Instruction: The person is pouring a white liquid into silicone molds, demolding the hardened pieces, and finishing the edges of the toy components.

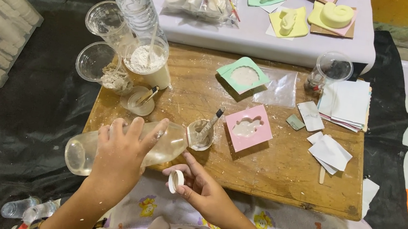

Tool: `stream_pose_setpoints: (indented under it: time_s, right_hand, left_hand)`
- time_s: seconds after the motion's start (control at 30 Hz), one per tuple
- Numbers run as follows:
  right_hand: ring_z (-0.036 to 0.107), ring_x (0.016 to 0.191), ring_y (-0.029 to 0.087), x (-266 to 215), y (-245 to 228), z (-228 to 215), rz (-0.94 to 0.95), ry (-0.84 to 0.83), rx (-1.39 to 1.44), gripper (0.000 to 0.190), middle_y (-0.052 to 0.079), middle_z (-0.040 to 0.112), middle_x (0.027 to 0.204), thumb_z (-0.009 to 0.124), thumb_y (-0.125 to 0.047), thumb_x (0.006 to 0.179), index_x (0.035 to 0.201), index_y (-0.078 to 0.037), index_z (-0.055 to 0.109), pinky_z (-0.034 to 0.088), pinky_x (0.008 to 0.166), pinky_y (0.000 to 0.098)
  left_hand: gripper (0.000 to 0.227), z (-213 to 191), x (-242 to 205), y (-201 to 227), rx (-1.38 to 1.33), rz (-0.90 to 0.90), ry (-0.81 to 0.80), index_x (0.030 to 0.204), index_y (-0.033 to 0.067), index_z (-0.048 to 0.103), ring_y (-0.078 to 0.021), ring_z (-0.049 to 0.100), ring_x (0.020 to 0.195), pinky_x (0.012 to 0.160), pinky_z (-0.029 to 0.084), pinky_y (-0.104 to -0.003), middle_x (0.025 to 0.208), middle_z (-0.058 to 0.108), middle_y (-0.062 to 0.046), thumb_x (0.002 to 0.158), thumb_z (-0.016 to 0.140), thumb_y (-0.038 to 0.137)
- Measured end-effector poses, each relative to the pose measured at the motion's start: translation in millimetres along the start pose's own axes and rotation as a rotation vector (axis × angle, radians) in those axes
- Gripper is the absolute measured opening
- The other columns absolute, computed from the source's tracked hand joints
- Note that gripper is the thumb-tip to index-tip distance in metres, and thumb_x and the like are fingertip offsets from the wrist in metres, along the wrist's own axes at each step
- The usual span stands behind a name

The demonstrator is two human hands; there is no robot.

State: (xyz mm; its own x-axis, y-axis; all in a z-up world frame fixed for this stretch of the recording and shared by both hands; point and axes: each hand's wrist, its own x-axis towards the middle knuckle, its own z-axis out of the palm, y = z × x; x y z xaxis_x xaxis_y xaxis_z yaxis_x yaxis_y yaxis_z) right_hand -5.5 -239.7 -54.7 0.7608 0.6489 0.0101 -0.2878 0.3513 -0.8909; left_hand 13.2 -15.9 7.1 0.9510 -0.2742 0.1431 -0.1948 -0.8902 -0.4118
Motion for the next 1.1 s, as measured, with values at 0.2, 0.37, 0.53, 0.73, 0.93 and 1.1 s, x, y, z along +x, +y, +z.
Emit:
stream_pose_setpoints:
  time_s: [0.2, 0.37, 0.53, 0.73, 0.93, 1.1]
  right_hand:
    - [0.061, 0.114, 0.023, -0.8, 4.4, -2.2, -0.008, -0.002, 0.038, 0.078, 0.017, 0.059, 0.138, 0.060, -0.022, 0.103, 0.164, -0.019, 0.012, 0.050, 0.104, 0.0369]
    - [0.062, 0.113, 0.023, -1.0, 0.5, -1.5, -0.010, 0.002, 0.023, 0.078, 0.017, 0.059, 0.137, 0.060, -0.022, 0.102, 0.164, -0.018, 0.012, 0.050, 0.103, 0.0369]
    - [0.062, 0.115, 0.024, -1.1, 1.7, -1.5, -0.052, -0.016, 0.048, 0.075, 0.019, 0.058, 0.138, 0.059, -0.023, 0.104, 0.164, -0.022, 0.015, 0.048, 0.105, 0.0383]
    - [0.060, 0.115, 0.022, 4.7, -24.0, 6.8, -0.064, -0.026, -0.058, 0.085, 0.016, 0.056, 0.136, 0.059, -0.030, 0.103, 0.165, -0.016, 0.002, 0.046, 0.105, 0.0363]
    - [0.065, 0.117, 0.023, 26.3, -88.7, 8.1, -0.144, 0.030, -0.348, 0.051, 0.015, 0.060, 0.138, 0.059, -0.010, 0.099, 0.148, -0.004, 0.042, 0.058, 0.099, 0.0336]
    - [0.062, 0.123, 0.028, 67.1, -141.2, 16.9, -0.480, 0.139, -0.945, 0.053, 0.012, 0.059, 0.132, 0.065, 0.002, 0.093, 0.144, -0.009, 0.057, 0.053, 0.103, 0.0411]
  left_hand:
    - [0.101, -1.5, 1.6, 1.9, 0.068, -0.002, 0.040, 0.153, 0.0411, 0.034, -0.0276, 0.053, 0.088, 0.071, 0.044, -0.040, 0.111, 0.054, -0.001, 0.063, 0.074, 0.023]
    - [0.105, -2.0, 2.6, 2.0, 0.017, 0.003, -0.054, 0.156, 0.0406, 0.028, -0.0279, 0.053, 0.091, 0.074, 0.045, -0.041, 0.118, 0.055, -0.003, 0.063, 0.076, 0.027]
    - [0.104, 5.0, 1.8, 1.4, -0.197, -0.028, -0.070, 0.152, 0.0365, 0.033, -0.0301, 0.050, 0.090, 0.072, 0.043, -0.044, 0.119, 0.053, -0.005, 0.061, 0.079, 0.021]
    - [0.099, 0.8, -2.0, -4.1, -0.519, -0.131, -0.005, 0.155, 0.0275, 0.032, -0.0328, 0.048, 0.093, 0.079, 0.045, -0.048, 0.123, 0.049, -0.006, 0.067, 0.079, 0.023]
    - [0.095, -7.1, -8.3, -24.7, -0.959, -0.412, 0.251, 0.145, 0.0089, 0.045, -0.0389, 0.049, 0.129, 0.107, 0.042, -0.048, 0.143, 0.052, -0.013, 0.061, 0.086, 0.020]
    - [0.107, 20.1, -12.2, -35.2, -0.968, -0.495, 0.674, 0.145, 0.0005, 0.034, -0.0482, 0.054, 0.129, 0.107, 0.046, -0.057, 0.146, 0.045, -0.028, 0.062, 0.093, 0.035]
